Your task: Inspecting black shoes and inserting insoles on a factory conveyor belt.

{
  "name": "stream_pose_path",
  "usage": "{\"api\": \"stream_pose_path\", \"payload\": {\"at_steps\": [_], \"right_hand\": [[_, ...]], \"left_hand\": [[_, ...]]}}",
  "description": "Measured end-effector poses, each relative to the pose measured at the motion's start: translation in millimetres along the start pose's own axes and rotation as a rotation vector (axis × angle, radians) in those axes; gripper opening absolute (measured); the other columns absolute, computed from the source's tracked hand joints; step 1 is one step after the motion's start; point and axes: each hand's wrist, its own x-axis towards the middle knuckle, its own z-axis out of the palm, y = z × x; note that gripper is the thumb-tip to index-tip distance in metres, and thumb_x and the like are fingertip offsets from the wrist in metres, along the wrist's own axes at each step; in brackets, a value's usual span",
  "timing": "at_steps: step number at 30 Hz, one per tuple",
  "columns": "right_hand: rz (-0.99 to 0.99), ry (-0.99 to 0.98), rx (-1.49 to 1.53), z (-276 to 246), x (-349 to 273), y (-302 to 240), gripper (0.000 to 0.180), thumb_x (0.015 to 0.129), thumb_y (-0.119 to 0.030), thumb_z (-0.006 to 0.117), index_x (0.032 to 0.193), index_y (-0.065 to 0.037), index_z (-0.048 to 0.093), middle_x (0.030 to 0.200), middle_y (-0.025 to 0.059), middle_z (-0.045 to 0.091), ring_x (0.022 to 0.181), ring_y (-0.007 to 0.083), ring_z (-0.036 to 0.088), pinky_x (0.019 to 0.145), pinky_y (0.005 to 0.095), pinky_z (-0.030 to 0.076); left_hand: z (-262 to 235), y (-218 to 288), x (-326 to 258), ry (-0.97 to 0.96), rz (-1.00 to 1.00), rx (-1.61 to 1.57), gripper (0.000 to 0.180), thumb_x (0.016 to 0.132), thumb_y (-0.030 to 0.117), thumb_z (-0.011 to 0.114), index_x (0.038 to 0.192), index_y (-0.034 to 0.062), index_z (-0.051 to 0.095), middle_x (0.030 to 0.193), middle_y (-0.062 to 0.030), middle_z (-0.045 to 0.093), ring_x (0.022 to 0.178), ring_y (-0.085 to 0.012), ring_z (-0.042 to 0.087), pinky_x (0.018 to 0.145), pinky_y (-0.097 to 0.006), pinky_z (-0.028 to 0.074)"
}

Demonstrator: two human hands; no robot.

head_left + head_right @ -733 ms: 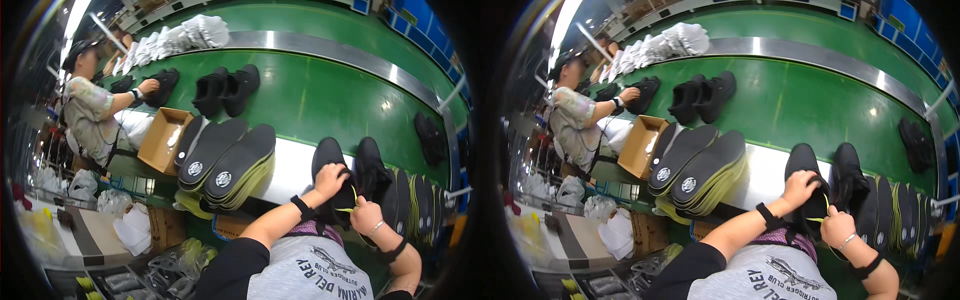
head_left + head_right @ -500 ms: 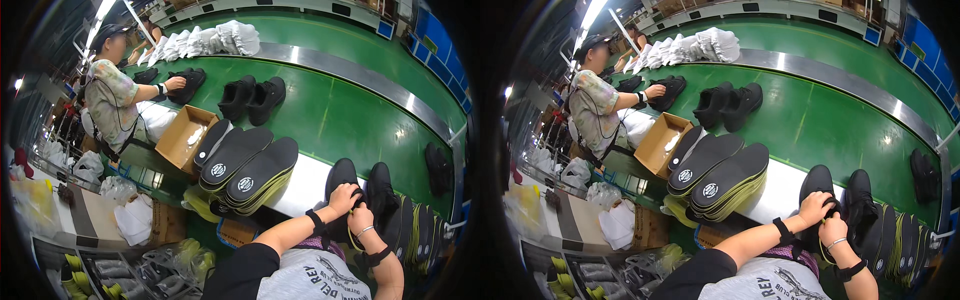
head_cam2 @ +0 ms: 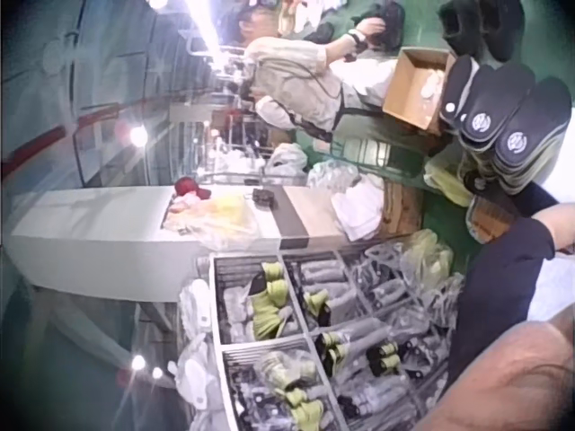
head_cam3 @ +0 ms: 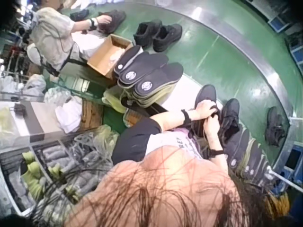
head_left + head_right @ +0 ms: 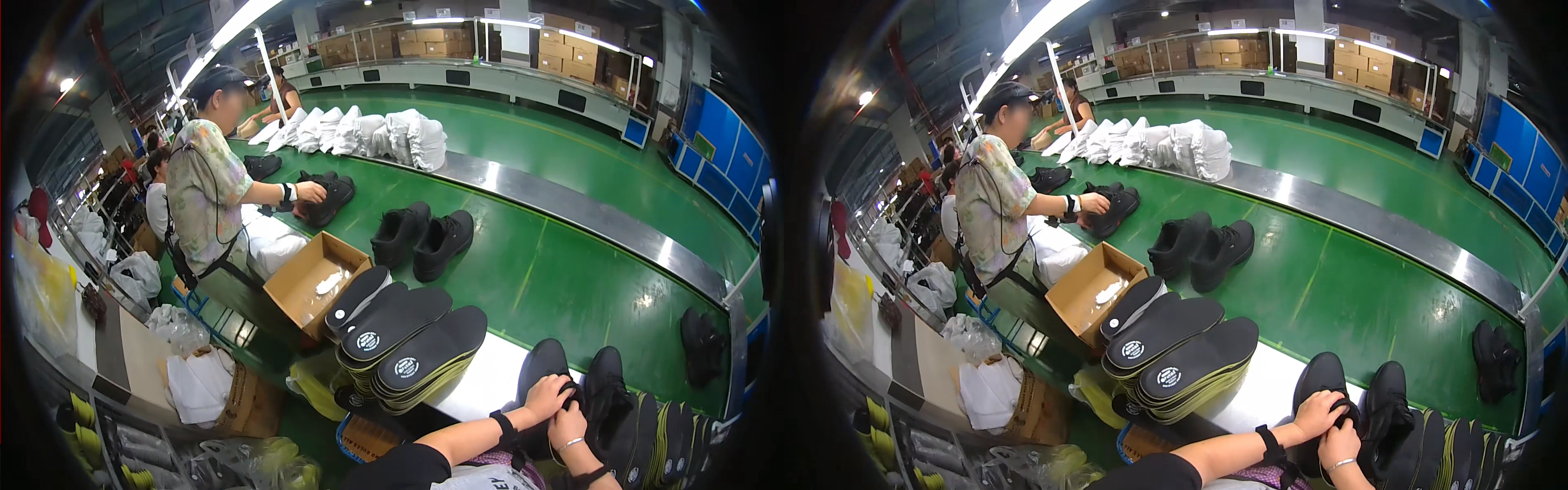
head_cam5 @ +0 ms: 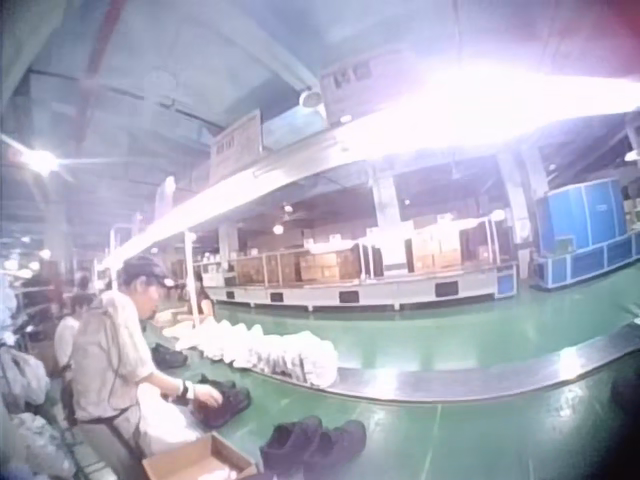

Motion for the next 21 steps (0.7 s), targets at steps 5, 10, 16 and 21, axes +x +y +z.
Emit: {"api": "stream_pose_path", "payload": {"at_steps": [5, 10, 16, 21], "right_hand": [[-0.142, -0.034, 0.011, -36.8, -35.8, -0.4, 0.05, 0.06, -0.037, 0.07, 0.087, 0.002, 0.053, 0.123, 0.0293, 0.035, 0.092, 0.0376, 0.05, 0.072, 0.0453, 0.045], [0.02, -0.371, -0.225, -71.7, -46.1, 7.6, 0.058, 0.057, -0.05, 0.067, 0.088, -0.002, 0.055, 0.087, 0.0173, 0.054, 0.077, 0.0318, 0.058, 0.069, 0.0428, 0.046], [-0.154, -0.194, -0.087, -66.8, -34.4, 12.9, 0.02, 0.061, -0.026, 0.059, 0.061, -0.006, 0.064, 0.063, 0.0161, 0.054, 0.059, 0.0296, 0.057, 0.052, 0.0393, 0.047], [-0.261, -0.104, -0.194, -35.7, -14.4, 11.2, 0.019, 0.068, -0.022, 0.06, 0.063, -0.004, 0.064, 0.074, 0.0172, 0.056, 0.063, 0.0294, 0.058, 0.056, 0.0377, 0.048]], "left_hand": [[1.2, -1.5, -4.2, 0.06, 0.018, 0.011, 0.021, 0.078, 0.024, 0.058, 0.09, 0.0071, 0.057, 0.081, -0.0115, 0.055, 0.08, -0.0302, 0.054, 0.071, -0.038, 0.044], [2.4, 1.9, -4.5, 0.069, 0.021, 0.003, 0.02, 0.077, 0.022, 0.059, 0.09, 0.0075, 0.056, 0.08, -0.0106, 0.054, 0.08, -0.0289, 0.054, 0.071, -0.037, 0.044], [2.2, 3.6, -6.0, 0.079, 0.013, -0.013, 0.021, 0.076, 0.022, 0.059, 0.091, 0.0071, 0.057, 0.081, -0.0104, 0.054, 0.081, -0.029, 0.053, 0.072, -0.037, 0.044], [4.4, 0.9, -5.9, 0.043, -0.007, -0.029, 0.021, 0.076, 0.022, 0.059, 0.09, 0.0073, 0.057, 0.081, -0.0109, 0.054, 0.08, -0.0296, 0.053, 0.072, -0.038, 0.043]]}}
